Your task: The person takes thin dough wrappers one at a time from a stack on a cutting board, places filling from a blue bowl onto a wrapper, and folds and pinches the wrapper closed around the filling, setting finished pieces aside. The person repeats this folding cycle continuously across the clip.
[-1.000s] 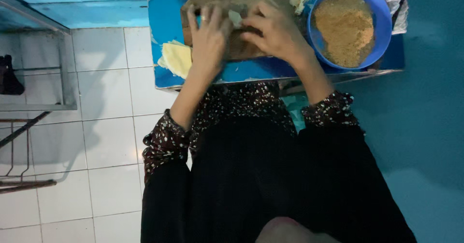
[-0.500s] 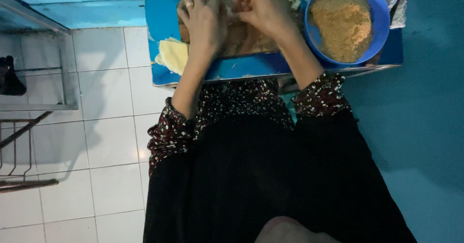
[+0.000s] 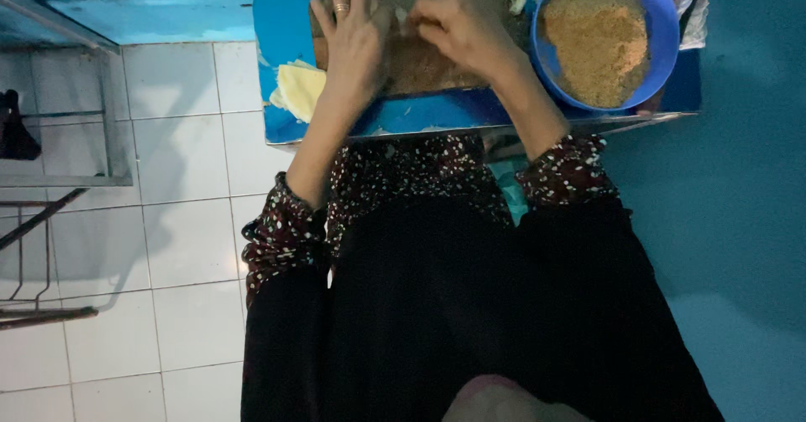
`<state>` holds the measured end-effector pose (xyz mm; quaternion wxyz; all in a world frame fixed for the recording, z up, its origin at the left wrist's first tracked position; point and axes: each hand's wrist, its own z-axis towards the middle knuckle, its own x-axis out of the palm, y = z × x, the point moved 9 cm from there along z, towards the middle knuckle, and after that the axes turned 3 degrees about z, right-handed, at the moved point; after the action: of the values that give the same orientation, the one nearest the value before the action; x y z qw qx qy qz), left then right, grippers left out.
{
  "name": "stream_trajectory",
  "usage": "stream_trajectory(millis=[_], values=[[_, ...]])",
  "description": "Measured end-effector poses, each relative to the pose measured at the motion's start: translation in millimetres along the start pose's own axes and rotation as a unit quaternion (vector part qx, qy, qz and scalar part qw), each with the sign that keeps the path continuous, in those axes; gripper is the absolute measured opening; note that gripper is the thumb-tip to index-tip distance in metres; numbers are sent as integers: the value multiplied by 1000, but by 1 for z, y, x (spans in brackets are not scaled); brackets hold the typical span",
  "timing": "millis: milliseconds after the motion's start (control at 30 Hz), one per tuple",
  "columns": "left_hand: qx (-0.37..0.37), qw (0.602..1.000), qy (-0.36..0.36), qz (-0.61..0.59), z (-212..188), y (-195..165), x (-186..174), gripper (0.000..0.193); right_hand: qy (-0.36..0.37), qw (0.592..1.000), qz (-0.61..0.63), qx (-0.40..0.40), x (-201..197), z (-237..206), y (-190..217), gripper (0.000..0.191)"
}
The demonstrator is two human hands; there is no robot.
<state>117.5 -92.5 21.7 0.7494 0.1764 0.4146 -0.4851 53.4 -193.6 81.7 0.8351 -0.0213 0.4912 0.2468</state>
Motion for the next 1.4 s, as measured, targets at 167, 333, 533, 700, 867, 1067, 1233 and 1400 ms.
stream_trajectory(millis=[167,333,533,700,867,1067,1233,1400], values=[[-37,999,-4,-22,-7,1,-4,30,56,982,138,117,15,-15,-13,11],[-97,989,31,-109,0,3,-10,21,19,942,234,238,33,-28,-29,10],[-122,983,2,-137,-5,6,-22,20,3,917,286,279,42,-32,-30,12],[-23,995,-50,-84,-10,-10,-41,30,-42,994,-4,97,5,-28,8,9],[-14,993,-57,-105,-7,-11,-47,29,-25,993,-70,89,4,-36,20,12],[-40,994,-51,-85,-8,-13,-39,17,0,984,-18,178,12,-26,-7,9],[-55,996,-26,-59,-8,-7,-17,25,-48,987,-35,152,-1,-29,4,28],[-69,994,-63,-53,-6,4,-19,38,-13,990,-92,110,6,-23,14,17]])
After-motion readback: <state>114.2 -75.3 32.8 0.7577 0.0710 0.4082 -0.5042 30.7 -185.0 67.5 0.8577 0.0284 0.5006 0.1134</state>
